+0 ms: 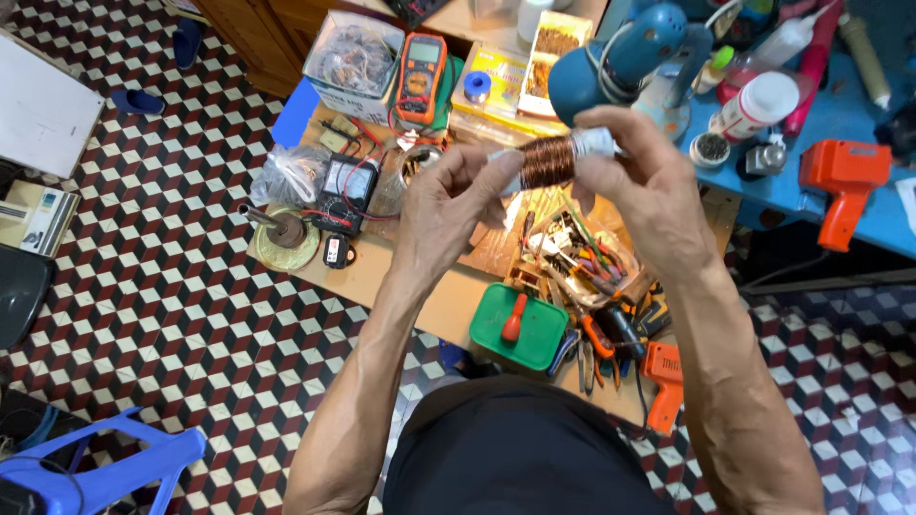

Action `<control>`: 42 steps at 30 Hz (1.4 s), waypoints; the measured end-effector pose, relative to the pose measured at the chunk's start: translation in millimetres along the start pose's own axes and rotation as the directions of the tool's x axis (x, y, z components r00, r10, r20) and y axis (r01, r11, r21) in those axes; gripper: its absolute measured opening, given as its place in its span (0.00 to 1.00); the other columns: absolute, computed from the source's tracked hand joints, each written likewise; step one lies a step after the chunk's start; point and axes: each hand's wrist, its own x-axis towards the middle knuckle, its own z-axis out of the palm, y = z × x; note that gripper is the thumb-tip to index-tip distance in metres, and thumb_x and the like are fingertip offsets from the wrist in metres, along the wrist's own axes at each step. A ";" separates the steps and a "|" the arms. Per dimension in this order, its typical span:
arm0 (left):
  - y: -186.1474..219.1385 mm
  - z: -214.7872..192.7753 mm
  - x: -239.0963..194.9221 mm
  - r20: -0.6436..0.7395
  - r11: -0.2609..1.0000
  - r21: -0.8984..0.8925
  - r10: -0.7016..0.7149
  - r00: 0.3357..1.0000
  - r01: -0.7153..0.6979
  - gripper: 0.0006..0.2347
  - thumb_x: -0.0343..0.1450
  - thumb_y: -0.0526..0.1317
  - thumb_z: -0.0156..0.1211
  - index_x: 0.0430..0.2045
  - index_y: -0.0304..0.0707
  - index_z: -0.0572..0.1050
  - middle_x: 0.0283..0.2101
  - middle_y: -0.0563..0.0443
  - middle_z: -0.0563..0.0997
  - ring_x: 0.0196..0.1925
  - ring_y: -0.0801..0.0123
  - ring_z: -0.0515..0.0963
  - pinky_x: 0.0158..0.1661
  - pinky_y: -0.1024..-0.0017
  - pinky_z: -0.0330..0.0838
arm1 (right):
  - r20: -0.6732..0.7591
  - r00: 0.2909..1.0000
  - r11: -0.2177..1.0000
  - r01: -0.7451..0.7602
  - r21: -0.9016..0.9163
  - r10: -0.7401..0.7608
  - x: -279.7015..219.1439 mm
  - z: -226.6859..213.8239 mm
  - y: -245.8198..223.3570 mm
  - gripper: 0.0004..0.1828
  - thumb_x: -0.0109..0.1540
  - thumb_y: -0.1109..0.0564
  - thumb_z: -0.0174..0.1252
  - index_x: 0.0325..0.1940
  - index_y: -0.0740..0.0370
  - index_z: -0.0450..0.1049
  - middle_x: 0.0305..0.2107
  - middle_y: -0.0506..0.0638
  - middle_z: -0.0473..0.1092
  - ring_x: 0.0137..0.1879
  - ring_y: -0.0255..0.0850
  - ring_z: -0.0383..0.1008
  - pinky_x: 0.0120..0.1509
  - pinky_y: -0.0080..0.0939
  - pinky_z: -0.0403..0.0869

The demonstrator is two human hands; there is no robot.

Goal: The person winds copper wire around a white cylindrical core, repeatedly adjusting the coil with both hands. The person occasionally picks up a red-handled tool from a green container and places it back down while continuing to wind and inspect the coil.

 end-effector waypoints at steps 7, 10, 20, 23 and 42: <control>-8.6 2.8 -1.8 0.099 0.935 0.033 0.349 0.932 -0.353 0.23 0.73 0.50 0.67 0.53 0.28 0.72 0.41 0.51 0.82 0.41 0.76 0.82 0.40 0.78 0.78 | -0.224 0.953 0.973 -0.223 -0.065 0.204 0.7 2.2 3.2 0.13 0.69 0.55 0.62 0.49 0.70 0.76 0.28 0.50 0.72 0.27 0.35 0.68 0.29 0.36 0.63; -11.2 4.5 4.6 0.084 0.991 -0.047 0.132 0.988 -0.129 0.22 0.72 0.51 0.64 0.50 0.27 0.75 0.36 0.49 0.83 0.36 0.73 0.83 0.37 0.76 0.80 | -0.122 0.986 0.988 -0.127 -0.088 0.115 1.7 -3.0 -0.5 0.13 0.72 0.53 0.57 0.48 0.68 0.75 0.31 0.46 0.73 0.33 0.31 0.72 0.37 0.30 0.71; -5.5 7.1 2.6 0.092 0.942 -0.062 0.334 0.938 -0.329 0.22 0.71 0.49 0.66 0.52 0.31 0.73 0.41 0.52 0.83 0.42 0.77 0.82 0.42 0.77 0.79 | -0.161 0.969 0.982 -0.190 -0.013 0.185 5.5 -4.3 11.2 0.14 0.72 0.54 0.61 0.48 0.72 0.75 0.31 0.53 0.72 0.30 0.37 0.70 0.32 0.36 0.67; -0.1 8.3 7.0 -0.002 0.999 0.005 0.046 0.999 -0.046 0.19 0.72 0.48 0.64 0.49 0.30 0.79 0.36 0.48 0.85 0.34 0.73 0.84 0.36 0.74 0.82 | -0.036 0.996 0.997 -0.077 0.025 0.078 6.1 -4.8 7.2 0.13 0.69 0.53 0.59 0.50 0.66 0.72 0.35 0.47 0.73 0.36 0.31 0.73 0.39 0.30 0.73; -1.6 6.1 4.8 0.040 0.965 -0.012 0.261 0.965 -0.261 0.18 0.73 0.45 0.64 0.53 0.34 0.74 0.37 0.51 0.83 0.35 0.80 0.79 0.35 0.80 0.76 | -0.201 0.956 0.976 -0.201 0.081 0.213 6.7 -3.3 7.5 0.16 0.69 0.53 0.56 0.52 0.69 0.75 0.32 0.49 0.74 0.28 0.34 0.69 0.31 0.35 0.67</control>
